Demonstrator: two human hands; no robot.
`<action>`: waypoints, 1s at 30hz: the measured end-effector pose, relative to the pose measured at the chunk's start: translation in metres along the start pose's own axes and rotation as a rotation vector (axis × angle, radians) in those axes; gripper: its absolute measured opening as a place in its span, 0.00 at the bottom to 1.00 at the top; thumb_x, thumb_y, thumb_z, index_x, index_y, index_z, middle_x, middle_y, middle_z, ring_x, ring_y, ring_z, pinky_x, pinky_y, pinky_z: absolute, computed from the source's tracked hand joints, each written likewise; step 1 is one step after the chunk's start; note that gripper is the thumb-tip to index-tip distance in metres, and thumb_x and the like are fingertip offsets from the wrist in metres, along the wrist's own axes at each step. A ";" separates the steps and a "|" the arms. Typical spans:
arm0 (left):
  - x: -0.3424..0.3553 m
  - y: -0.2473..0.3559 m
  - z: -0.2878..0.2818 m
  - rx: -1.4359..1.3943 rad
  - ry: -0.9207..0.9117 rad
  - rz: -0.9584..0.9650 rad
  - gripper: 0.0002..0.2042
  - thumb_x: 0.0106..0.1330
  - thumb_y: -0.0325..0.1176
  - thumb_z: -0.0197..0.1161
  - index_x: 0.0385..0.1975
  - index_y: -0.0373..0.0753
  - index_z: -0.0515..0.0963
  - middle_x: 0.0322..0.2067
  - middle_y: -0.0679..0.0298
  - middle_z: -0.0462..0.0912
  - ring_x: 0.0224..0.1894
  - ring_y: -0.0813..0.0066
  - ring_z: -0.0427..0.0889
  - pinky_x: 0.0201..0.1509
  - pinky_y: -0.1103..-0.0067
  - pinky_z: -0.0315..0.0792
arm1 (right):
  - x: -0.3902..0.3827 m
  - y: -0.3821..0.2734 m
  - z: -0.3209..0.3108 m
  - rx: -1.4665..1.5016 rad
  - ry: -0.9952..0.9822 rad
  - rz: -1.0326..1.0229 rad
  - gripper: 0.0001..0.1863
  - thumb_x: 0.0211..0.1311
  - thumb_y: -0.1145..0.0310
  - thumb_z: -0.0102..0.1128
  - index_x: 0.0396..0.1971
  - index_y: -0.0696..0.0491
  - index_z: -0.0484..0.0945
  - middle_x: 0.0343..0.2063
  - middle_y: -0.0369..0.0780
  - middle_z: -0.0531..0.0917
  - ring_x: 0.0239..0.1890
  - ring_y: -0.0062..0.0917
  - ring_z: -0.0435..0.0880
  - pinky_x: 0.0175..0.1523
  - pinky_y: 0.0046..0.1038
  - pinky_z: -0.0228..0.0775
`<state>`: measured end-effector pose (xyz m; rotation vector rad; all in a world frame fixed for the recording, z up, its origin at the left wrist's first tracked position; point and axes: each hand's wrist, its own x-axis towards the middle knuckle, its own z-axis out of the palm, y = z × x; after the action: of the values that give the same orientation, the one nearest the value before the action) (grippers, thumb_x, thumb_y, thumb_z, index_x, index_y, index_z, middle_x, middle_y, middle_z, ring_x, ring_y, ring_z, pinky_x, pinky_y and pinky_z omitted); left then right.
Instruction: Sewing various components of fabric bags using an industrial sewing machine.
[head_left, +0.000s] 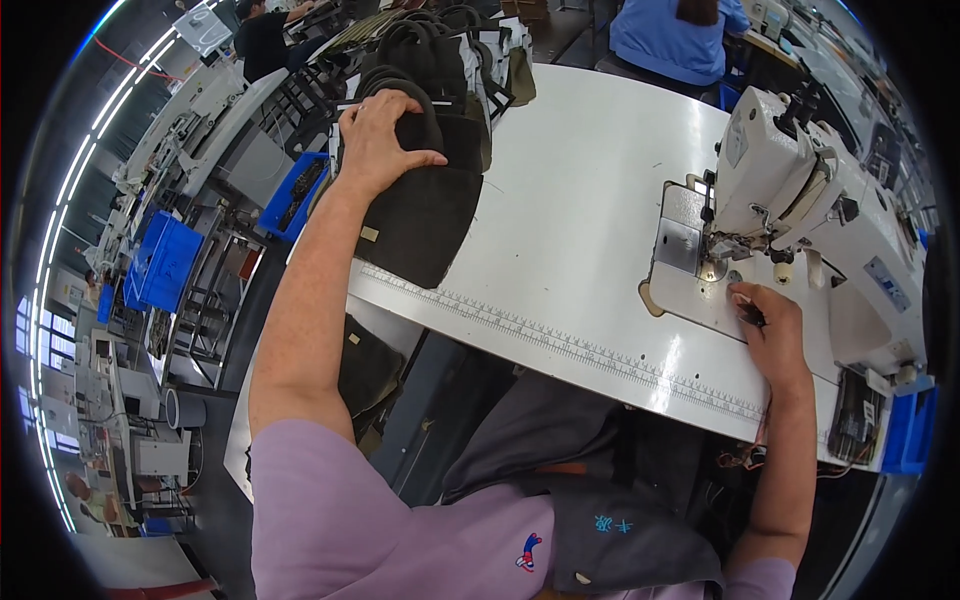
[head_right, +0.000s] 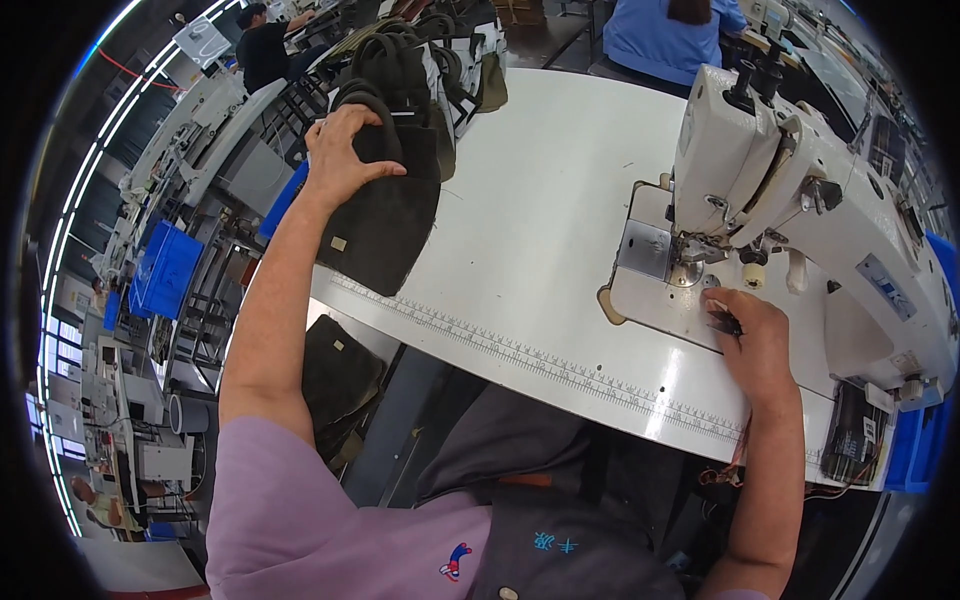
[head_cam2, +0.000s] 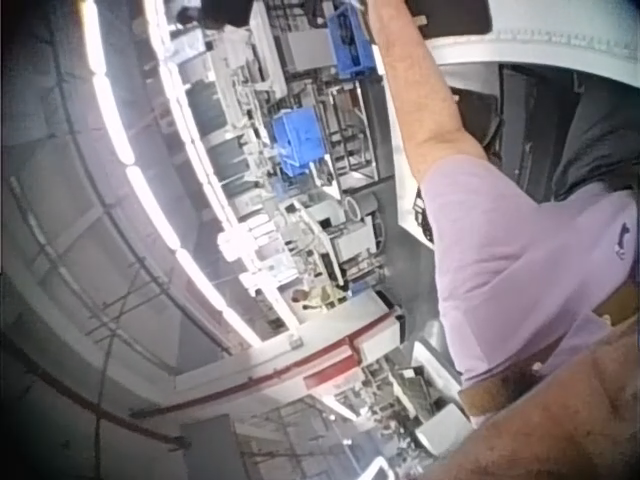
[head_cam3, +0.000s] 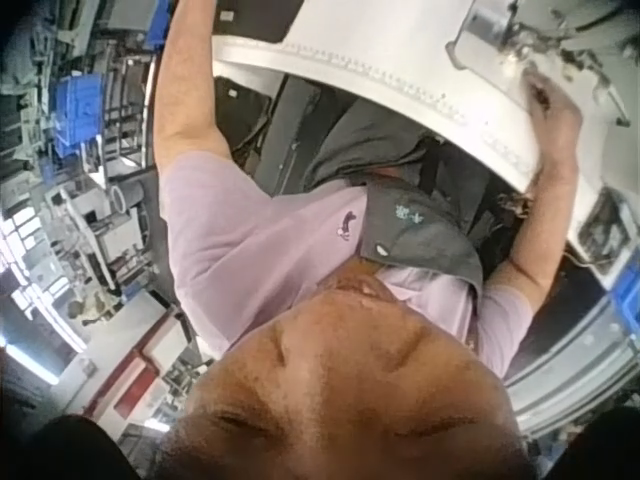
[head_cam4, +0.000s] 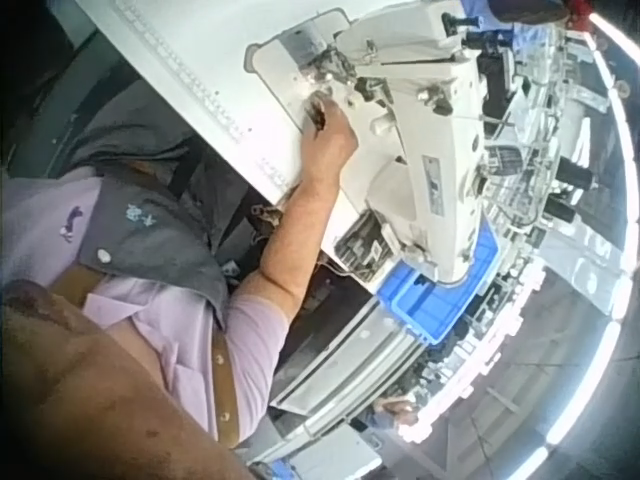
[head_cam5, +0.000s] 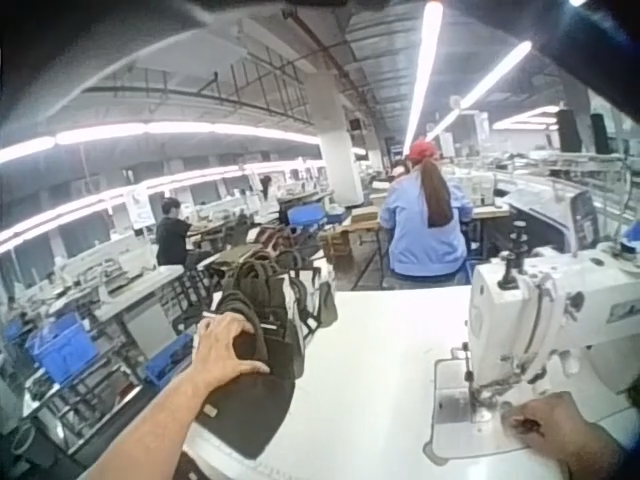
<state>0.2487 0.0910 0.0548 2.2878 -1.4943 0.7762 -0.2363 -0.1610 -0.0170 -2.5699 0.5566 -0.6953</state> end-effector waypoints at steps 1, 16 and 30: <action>-0.007 -0.006 0.003 -0.051 0.076 0.028 0.32 0.37 0.54 0.84 0.43 0.46 0.82 0.51 0.69 0.80 0.61 0.67 0.75 0.68 0.62 0.55 | 0.000 -0.001 0.000 -0.008 0.013 -0.023 0.21 0.47 0.86 0.62 0.44 0.54 0.84 0.35 0.44 0.88 0.38 0.38 0.89 0.46 0.32 0.79; -0.005 0.008 -0.014 0.111 -0.082 0.050 0.40 0.42 0.59 0.81 0.56 0.46 0.80 0.55 0.68 0.82 0.63 0.69 0.75 0.74 0.60 0.49 | -0.006 0.016 -0.013 -0.308 0.181 0.215 0.17 0.64 0.62 0.69 0.48 0.53 0.84 0.35 0.45 0.87 0.35 0.39 0.86 0.43 0.38 0.76; -0.072 -0.018 -0.042 -0.069 -0.034 -0.015 0.31 0.45 0.48 0.83 0.53 0.50 0.86 0.54 0.65 0.86 0.67 0.70 0.75 0.73 0.59 0.46 | -0.001 0.007 -0.011 -0.616 0.143 -0.160 0.14 0.60 0.67 0.70 0.44 0.55 0.83 0.42 0.43 0.83 0.39 0.41 0.82 0.47 0.41 0.72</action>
<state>0.2308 0.1738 0.0473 2.2700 -1.4932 0.6745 -0.2450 -0.1693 -0.0115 -3.1795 0.7037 -0.8752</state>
